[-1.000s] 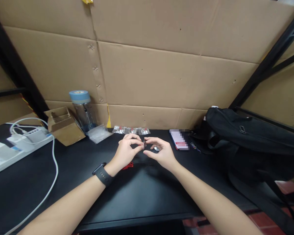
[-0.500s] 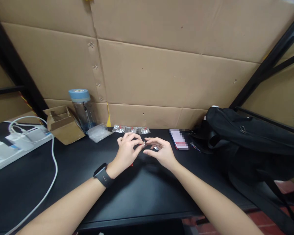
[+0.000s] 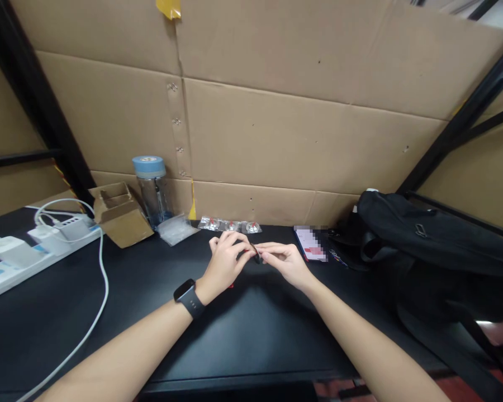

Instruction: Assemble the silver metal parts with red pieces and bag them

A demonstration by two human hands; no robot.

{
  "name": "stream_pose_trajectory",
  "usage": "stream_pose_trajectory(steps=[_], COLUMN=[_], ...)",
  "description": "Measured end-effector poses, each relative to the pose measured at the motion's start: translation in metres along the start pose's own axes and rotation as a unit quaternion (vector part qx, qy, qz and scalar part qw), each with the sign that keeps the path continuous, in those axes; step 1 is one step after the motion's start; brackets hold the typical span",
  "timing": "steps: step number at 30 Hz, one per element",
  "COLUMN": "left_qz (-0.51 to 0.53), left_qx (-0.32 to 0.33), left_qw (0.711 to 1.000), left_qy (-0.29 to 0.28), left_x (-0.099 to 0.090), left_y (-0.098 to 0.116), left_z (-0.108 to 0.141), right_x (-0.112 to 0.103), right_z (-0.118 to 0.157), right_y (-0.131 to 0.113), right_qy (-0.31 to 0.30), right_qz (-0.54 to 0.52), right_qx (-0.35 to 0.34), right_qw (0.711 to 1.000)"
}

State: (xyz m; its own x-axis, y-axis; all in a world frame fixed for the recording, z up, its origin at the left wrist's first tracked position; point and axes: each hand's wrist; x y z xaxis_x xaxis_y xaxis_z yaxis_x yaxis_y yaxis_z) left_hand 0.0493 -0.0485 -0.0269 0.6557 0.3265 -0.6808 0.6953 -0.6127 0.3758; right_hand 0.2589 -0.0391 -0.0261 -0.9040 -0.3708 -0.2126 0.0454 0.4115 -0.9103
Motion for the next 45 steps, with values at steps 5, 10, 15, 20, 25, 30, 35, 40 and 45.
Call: stream_pose_trajectory(steps=[5, 10, 15, 20, 25, 30, 35, 40, 45], left_qz=[0.001, -0.012, -0.02, -0.021, -0.022, -0.03, -0.001, 0.041, 0.048], left_qx=[-0.005, 0.015, 0.04, 0.047, 0.034, 0.058, 0.069, 0.059, 0.039], left_qw=[1.0, 1.0, 0.999, 0.999, 0.996, 0.98, 0.94, 0.921, 0.923], left_qy=[0.012, 0.017, 0.013, -0.016, -0.078, -0.188, -0.334, -0.383, -0.379], left_x=[0.003, 0.007, 0.006, 0.008, -0.006, -0.028, -0.04, -0.045, -0.045], left_y=[0.0, -0.001, -0.002, 0.0, -0.01, -0.047, -0.072, -0.077, -0.078], left_z=[0.002, 0.005, 0.006, 0.006, -0.001, -0.013, -0.014, -0.013, -0.015], right_x=[0.002, 0.003, 0.003, 0.003, -0.004, -0.017, -0.027, -0.033, -0.036], right_z=[-0.001, 0.0, 0.002, 0.002, 0.001, 0.002, 0.005, 0.008, 0.01], right_y=[0.007, 0.004, -0.009, -0.01, -0.006, -0.01, -0.023, -0.036, -0.039], right_qy=[0.031, 0.044, 0.026, -0.012, -0.022, -0.055, -0.098, -0.109, -0.115], right_qz=[0.017, 0.144, 0.258, 0.299, 0.393, 0.446, 0.479, 0.485, 0.425], right_qx=[0.003, -0.034, -0.071, -0.072, -0.068, -0.056, -0.053, -0.059, -0.051], right_qw=[0.999, 0.988, 0.963, 0.951, 0.917, 0.892, 0.871, 0.866, 0.897])
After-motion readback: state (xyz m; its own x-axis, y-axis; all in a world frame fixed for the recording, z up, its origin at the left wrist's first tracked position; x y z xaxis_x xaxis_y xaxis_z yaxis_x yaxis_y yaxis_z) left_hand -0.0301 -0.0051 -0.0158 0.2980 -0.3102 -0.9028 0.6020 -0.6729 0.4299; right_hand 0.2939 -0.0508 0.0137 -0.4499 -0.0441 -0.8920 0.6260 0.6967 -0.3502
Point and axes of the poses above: each hand's wrist, its own z-axis away from the middle knuckle, its own x-axis out of the palm, y = z × x, and after that the axes turned 3 degrees about -y, right-handed
